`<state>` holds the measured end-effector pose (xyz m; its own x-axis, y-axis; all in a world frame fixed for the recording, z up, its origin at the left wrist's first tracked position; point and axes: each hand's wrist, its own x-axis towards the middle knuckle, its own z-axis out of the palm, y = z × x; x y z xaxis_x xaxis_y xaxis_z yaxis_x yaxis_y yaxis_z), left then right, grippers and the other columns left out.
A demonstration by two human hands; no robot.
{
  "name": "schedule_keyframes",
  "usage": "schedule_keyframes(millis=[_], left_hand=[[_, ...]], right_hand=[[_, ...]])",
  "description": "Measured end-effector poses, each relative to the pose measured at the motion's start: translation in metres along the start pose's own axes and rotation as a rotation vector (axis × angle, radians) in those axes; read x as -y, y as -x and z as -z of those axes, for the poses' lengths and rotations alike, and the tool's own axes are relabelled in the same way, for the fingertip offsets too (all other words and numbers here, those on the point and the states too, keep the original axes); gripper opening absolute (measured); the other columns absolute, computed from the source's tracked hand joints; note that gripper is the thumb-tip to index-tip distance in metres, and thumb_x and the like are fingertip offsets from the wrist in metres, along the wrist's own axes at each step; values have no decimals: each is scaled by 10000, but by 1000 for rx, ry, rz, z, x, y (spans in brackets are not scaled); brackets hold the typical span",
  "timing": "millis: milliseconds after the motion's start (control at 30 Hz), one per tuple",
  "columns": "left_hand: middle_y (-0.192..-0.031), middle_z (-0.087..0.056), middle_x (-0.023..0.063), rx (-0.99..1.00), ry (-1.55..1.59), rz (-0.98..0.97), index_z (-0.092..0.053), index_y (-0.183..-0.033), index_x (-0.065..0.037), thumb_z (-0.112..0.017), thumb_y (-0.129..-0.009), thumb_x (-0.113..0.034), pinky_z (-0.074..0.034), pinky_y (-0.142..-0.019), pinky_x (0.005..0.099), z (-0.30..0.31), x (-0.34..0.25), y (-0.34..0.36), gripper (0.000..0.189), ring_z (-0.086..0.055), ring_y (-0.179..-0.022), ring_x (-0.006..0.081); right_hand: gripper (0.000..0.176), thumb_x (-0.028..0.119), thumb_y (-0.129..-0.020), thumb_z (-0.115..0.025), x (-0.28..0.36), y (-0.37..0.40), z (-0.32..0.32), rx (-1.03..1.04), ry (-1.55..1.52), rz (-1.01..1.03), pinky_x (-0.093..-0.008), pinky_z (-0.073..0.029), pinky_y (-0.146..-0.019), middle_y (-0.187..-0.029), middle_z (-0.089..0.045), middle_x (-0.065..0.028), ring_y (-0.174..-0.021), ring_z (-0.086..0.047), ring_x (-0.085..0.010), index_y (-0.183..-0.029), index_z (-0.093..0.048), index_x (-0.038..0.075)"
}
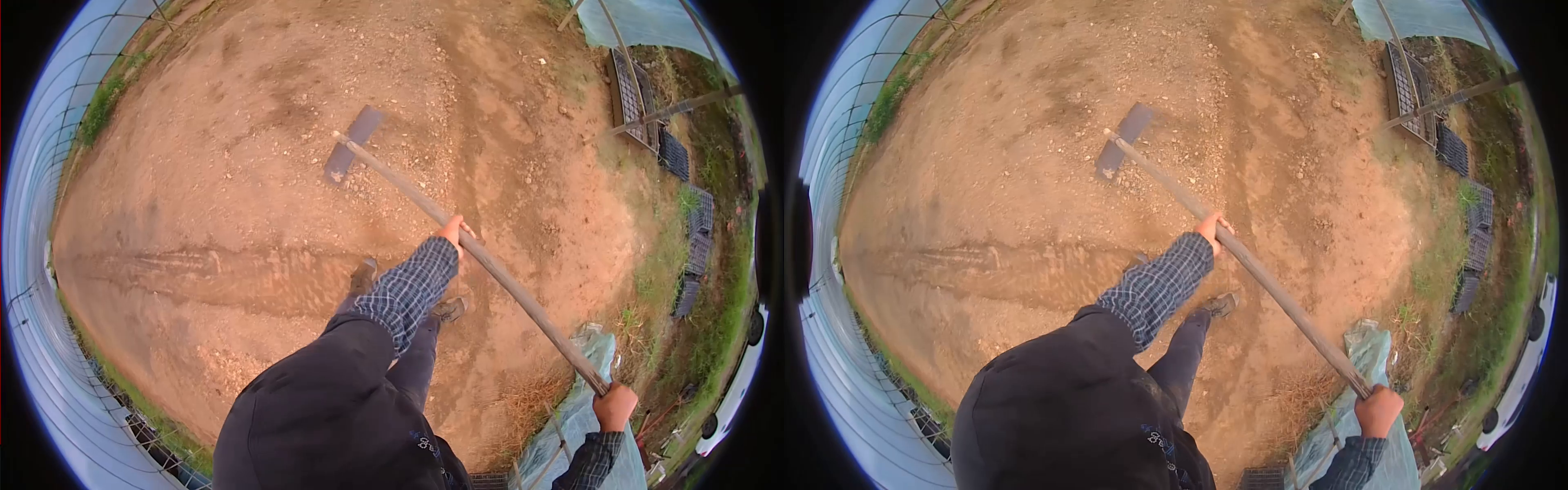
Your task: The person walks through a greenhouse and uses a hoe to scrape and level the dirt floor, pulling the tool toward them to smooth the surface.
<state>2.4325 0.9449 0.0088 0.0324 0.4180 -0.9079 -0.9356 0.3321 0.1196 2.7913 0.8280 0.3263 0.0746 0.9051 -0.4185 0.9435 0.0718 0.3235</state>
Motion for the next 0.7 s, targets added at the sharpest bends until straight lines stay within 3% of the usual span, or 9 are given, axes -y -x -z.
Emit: schedule_keyframes(millis=[133, 233, 367, 533, 567, 600, 700], left_hand=[[-519, -371, 42, -57, 105, -179, -365, -610, -94, -513, -764, -178, -405, -471, 321, 41, -108, -31, 230, -387, -453, 180], [-474, -342, 19, -124, 5, -255, -369, -599, -119, -474, -757, -174, -372, -423, 295, 61, -114, -2, 198, -370, -430, 136], [-485, -351, 19, -242, 56, -94, -376, -584, -126, -487, -737, -176, -361, -422, 293, 61, -46, 25, 196, -362, -421, 148], [-519, -419, 38, -105, 196, 360, -410, -591, -110, -542, -708, -150, -406, -465, 332, 39, 78, 38, 180, -448, -491, 178], [-562, -433, 24, 27, 143, 326, -435, -641, -112, -565, -709, -136, -420, -495, 332, 20, 112, 52, 149, -458, -518, 166], [-576, -438, 27, 33, 159, 374, -436, -656, -107, -564, -721, -140, -421, -504, 333, 8, 125, 53, 147, -460, -528, 167], [-595, -445, 32, 8, 208, 478, -435, -671, -99, -554, -744, -143, -421, -518, 334, -12, 123, 52, 147, -462, -540, 168]], right_hand=[[158, 171, -525, -609, 90, -38, -9, -180, -125, 163, -388, -414, -468, -522, -523, -151, -509, -532, -325, -527, -511, 46], [176, 180, -523, -619, 102, -28, -41, -155, -192, 101, -392, -414, -467, -527, -524, -154, -509, -533, -326, -523, -500, 51], [175, 186, -527, -617, 55, 18, -77, -53, -167, 19, -409, -408, -482, -540, -526, -150, -525, -529, -332, -537, -500, 56], [187, 185, -526, -621, -48, 85, -58, -22, 80, -109, -424, -410, -498, -546, -523, -164, -540, -525, -352, -528, -493, 48], [205, 181, -522, -637, -66, 95, -14, 12, 125, -193, -431, -410, -497, -529, -515, -175, -533, -524, -357, -511, -492, 36], [285, 399, -657, -563, -66, 88, 20, 224, 274, -173, -407, -460, -473, -560, -580, -112, -525, -580, -296, -634, -593, 117], [305, 395, -627, -578, -77, 68, 48, 126, 386, -95, -388, -448, -451, -535, -569, -112, -494, -574, -282, -568, -577, 95]])
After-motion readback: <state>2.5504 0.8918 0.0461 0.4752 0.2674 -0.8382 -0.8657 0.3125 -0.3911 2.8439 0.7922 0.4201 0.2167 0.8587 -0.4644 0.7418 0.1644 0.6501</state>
